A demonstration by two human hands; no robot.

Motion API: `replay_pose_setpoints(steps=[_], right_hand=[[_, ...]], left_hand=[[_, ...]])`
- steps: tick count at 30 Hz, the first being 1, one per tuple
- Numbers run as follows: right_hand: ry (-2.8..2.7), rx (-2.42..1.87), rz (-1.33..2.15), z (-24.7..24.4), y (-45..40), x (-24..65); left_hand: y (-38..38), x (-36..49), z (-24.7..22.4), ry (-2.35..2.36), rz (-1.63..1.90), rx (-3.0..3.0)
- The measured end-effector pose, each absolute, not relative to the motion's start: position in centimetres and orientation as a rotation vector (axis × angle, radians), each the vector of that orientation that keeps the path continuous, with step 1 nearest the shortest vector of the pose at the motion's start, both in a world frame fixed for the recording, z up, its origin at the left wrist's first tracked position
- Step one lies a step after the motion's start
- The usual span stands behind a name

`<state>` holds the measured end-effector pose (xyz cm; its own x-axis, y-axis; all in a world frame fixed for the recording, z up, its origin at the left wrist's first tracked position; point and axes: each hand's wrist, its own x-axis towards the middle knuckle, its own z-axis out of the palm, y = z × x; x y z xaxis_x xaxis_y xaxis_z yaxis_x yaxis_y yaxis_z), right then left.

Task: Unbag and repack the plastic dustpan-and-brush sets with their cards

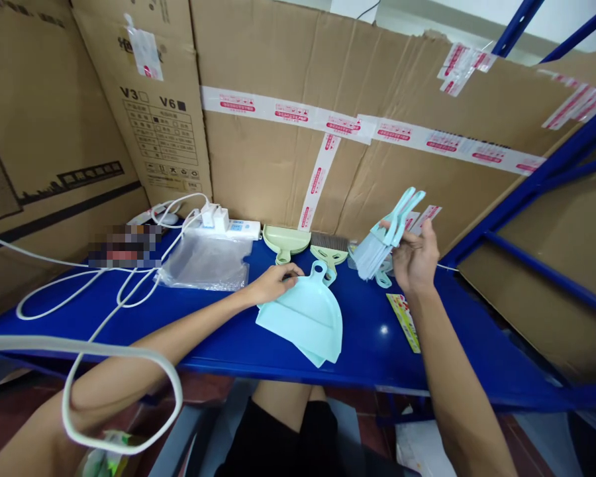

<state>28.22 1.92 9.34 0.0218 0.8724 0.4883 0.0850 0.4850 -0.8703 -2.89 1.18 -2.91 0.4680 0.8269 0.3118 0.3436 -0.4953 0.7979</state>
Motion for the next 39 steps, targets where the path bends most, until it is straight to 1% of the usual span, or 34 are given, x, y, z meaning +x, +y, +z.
replay_pose_setpoints(steps=[6,9,14,17,20,23,28,36,39], right_hand=[[-1.267,-0.801,1.043,8.7,1.3,26.6],[-1.271,-0.745,1.121,8.3,1.2,25.0],[-1.393,-0.595,1.315,6.6,-0.2,21.7],[-1.478,-0.516,1.503,4.9,-1.2,20.1],[-1.554,-0.477,1.618,3.7,-1.7,19.4],[-1.551,-0.533,1.609,3.3,-1.6,19.5],[-1.342,-0.67,1.528,3.8,-1.6,19.4],[-1.131,-0.7,1.758,3.1,-0.8,19.2],[-1.105,-0.711,1.727,2.9,-0.5,19.2]], left_hand=[[0.5,-3.0,-2.3,1.087,0.94,2.233],[0.1,-3.0,-1.9,1.043,1.065,2.245],[-0.5,-2.6,-1.0,0.669,1.269,1.852],[-0.9,-2.7,-0.2,0.49,1.262,1.634],[-1.3,-3.1,0.6,0.491,1.166,1.545],[-1.5,-3.4,1.4,0.56,1.127,1.442],[-1.6,-2.9,1.8,0.687,1.244,1.251],[-2.1,-2.9,2.2,0.749,1.231,1.189],[-2.2,-2.7,2.2,0.764,1.242,1.173]])
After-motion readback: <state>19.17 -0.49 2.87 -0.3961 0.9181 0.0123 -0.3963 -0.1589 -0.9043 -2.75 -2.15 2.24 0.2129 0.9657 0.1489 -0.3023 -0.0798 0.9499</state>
